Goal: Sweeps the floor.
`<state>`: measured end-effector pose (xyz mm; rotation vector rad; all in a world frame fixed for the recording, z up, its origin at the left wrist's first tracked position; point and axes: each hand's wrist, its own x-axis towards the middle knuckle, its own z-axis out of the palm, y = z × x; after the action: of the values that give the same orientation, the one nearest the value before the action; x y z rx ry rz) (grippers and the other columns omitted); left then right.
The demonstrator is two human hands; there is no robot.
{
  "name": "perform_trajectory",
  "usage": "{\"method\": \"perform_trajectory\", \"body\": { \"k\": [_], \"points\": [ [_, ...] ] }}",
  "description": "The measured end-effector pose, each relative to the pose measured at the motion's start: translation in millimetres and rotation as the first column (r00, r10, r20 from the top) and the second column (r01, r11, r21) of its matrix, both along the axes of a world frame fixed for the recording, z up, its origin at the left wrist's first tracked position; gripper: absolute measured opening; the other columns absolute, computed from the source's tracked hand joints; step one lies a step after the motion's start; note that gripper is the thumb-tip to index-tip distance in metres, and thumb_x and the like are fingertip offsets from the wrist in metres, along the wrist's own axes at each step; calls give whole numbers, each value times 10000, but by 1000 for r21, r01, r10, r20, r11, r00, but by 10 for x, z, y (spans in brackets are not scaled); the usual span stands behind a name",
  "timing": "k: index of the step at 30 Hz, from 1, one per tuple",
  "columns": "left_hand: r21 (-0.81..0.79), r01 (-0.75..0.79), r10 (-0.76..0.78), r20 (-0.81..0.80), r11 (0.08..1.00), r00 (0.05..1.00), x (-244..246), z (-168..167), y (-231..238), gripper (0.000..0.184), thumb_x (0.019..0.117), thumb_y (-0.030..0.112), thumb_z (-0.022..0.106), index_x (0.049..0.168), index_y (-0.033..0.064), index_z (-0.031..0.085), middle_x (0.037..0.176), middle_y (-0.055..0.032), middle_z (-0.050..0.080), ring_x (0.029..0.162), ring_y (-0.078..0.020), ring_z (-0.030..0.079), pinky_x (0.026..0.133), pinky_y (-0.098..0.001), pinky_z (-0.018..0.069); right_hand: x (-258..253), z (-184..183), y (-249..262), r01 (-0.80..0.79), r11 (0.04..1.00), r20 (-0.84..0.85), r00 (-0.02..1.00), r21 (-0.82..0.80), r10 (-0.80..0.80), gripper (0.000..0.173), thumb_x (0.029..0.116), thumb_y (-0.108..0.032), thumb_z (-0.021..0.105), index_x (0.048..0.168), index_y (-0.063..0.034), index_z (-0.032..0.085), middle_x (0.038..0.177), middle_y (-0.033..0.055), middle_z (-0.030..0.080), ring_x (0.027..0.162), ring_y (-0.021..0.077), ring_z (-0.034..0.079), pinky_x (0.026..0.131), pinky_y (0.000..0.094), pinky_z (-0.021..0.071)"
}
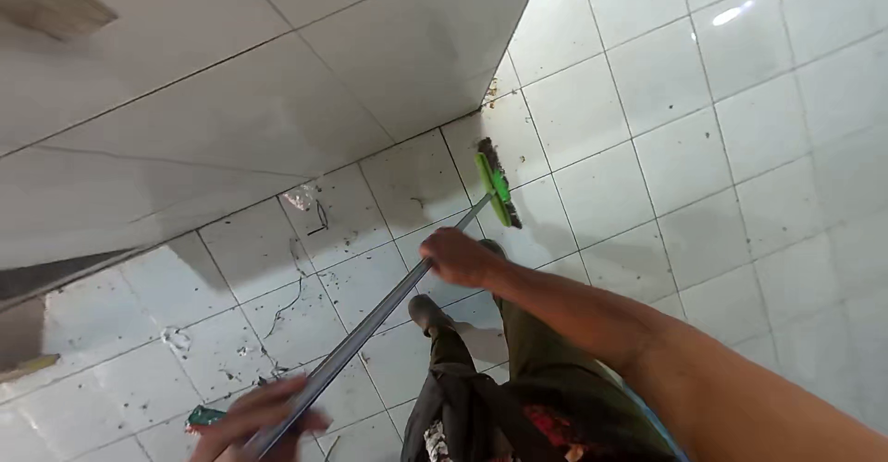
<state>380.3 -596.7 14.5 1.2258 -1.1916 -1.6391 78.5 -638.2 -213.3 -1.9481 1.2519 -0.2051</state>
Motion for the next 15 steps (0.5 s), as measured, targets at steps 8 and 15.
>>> {"method": "perform_trajectory", "body": {
  "k": [8, 15],
  "points": [
    [-74, -188, 192, 54, 979, 980, 410, -515, 205, 321, 1062, 361, 547, 1041, 79, 699, 1186, -157, 707, 727, -245, 738, 578, -374, 650, 928, -260, -18, 45, 977, -244, 970, 208, 8, 241, 987, -234, 663, 1212, -149, 681, 1113, 149, 676, 1028, 355, 670, 847, 551, 574],
    [-202, -429, 466, 209, 881, 860, 2146, 248, 943, 267, 1070, 346, 531, 1091, 138, 698, 1174, -64, 727, 722, -174, 737, 551, -302, 633, 3503, -64, 177, -126, 972, -18, 991, 199, 132, 215, 984, -194, 671, 1181, -112, 697, 1146, 142, 687, 1059, 336, 676, 864, 550, 587]
  ]
}}
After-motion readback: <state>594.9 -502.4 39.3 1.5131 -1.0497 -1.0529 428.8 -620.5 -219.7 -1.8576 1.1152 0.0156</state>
